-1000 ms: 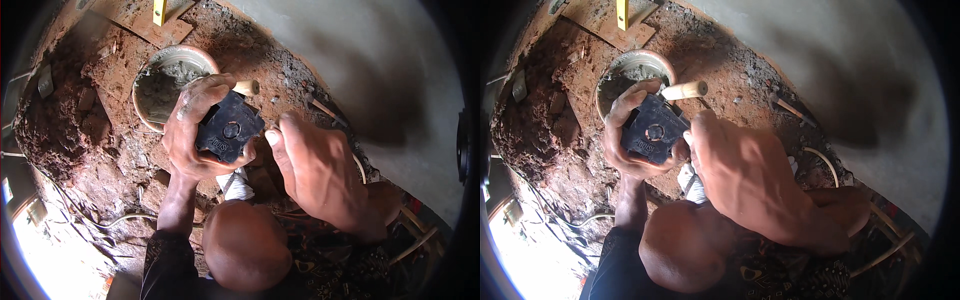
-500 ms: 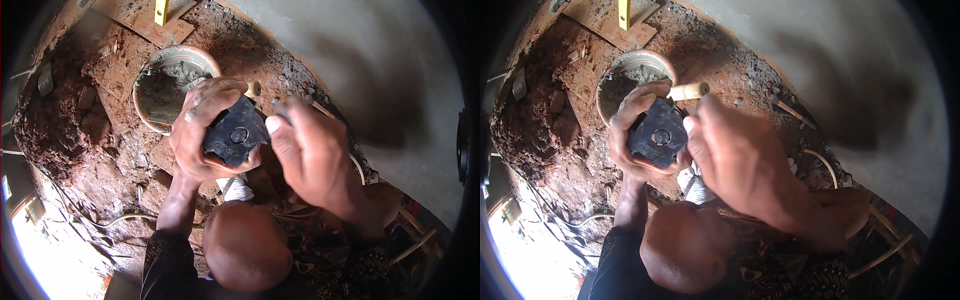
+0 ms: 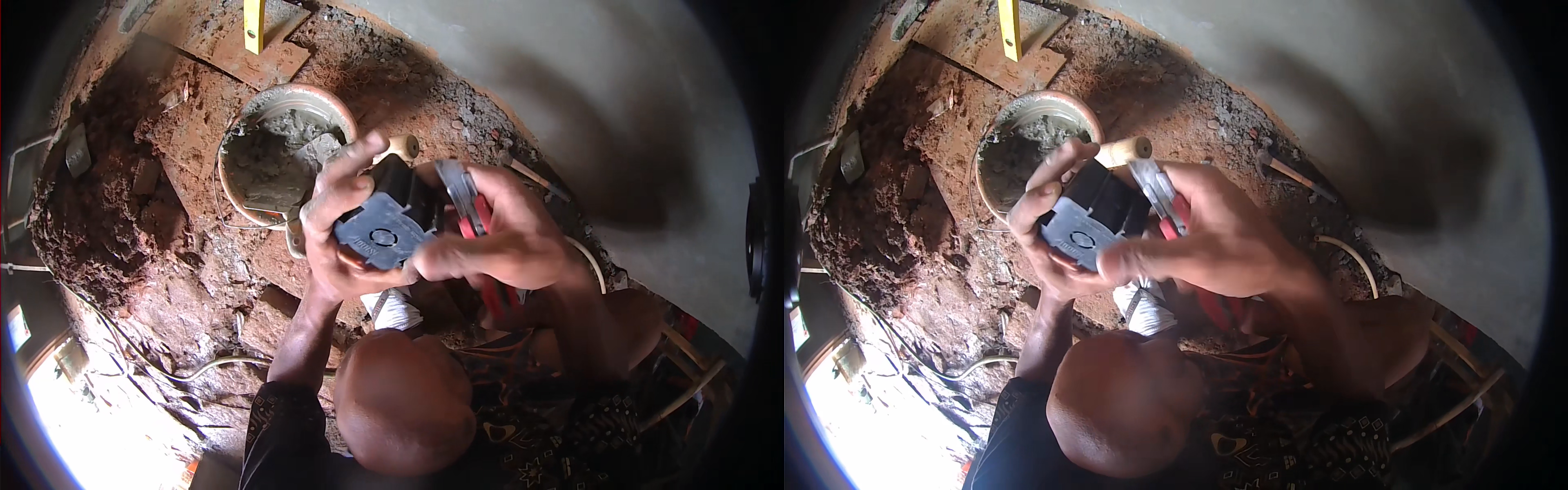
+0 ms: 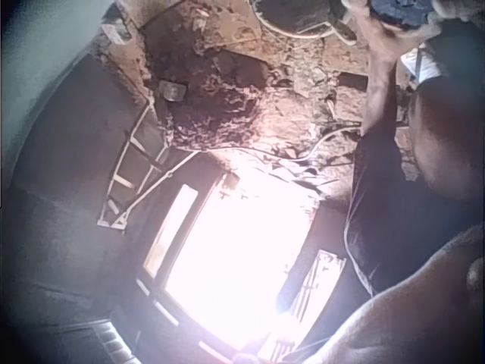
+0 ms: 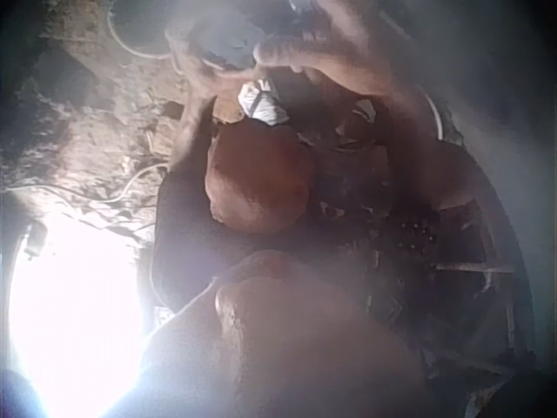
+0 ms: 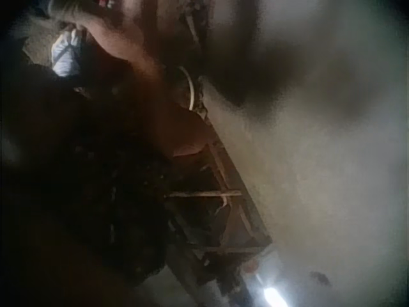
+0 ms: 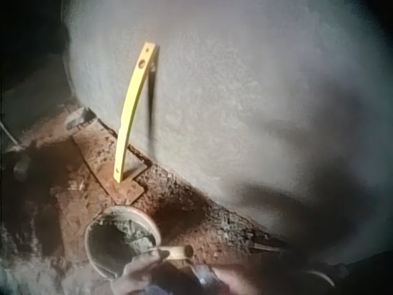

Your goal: The person is installing an electrical junction box into a concrete wall using mortar.

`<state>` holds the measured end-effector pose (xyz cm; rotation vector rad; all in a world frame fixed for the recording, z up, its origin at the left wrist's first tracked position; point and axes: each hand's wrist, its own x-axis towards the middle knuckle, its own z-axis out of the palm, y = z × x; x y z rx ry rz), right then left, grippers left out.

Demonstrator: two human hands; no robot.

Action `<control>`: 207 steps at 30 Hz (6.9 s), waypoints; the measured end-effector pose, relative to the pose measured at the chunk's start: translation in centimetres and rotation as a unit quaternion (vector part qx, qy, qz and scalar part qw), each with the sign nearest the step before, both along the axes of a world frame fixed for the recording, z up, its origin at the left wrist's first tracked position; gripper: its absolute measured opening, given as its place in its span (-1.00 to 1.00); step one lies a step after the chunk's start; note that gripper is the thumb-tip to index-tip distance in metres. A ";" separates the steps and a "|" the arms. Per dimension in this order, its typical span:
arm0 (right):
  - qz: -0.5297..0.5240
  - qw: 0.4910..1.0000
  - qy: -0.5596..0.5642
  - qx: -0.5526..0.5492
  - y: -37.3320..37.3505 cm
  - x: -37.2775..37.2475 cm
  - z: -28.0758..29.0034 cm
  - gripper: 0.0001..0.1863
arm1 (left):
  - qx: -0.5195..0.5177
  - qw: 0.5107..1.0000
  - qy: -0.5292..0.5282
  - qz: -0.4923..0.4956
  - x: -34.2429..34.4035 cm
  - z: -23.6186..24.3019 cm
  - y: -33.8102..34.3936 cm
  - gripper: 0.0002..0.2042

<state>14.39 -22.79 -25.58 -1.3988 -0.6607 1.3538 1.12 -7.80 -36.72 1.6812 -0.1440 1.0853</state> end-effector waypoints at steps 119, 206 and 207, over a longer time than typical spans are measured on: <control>-0.311 0.934 -0.165 0.057 -7.7 1.5 -4.4 -0.28 | -0.232 0.878 0.240 -0.342 6.2 2.7 -4.3 -0.10; 0.456 0.553 -0.695 -0.058 17.7 -1.5 -8.1 -0.70 | -0.501 0.823 0.108 0.244 -18.9 -2.4 0.2 -0.09; 0.451 0.631 -0.625 -0.092 18.4 -0.9 -7.7 -0.76 | -0.507 0.820 0.107 0.243 -19.0 -2.2 0.2 -0.10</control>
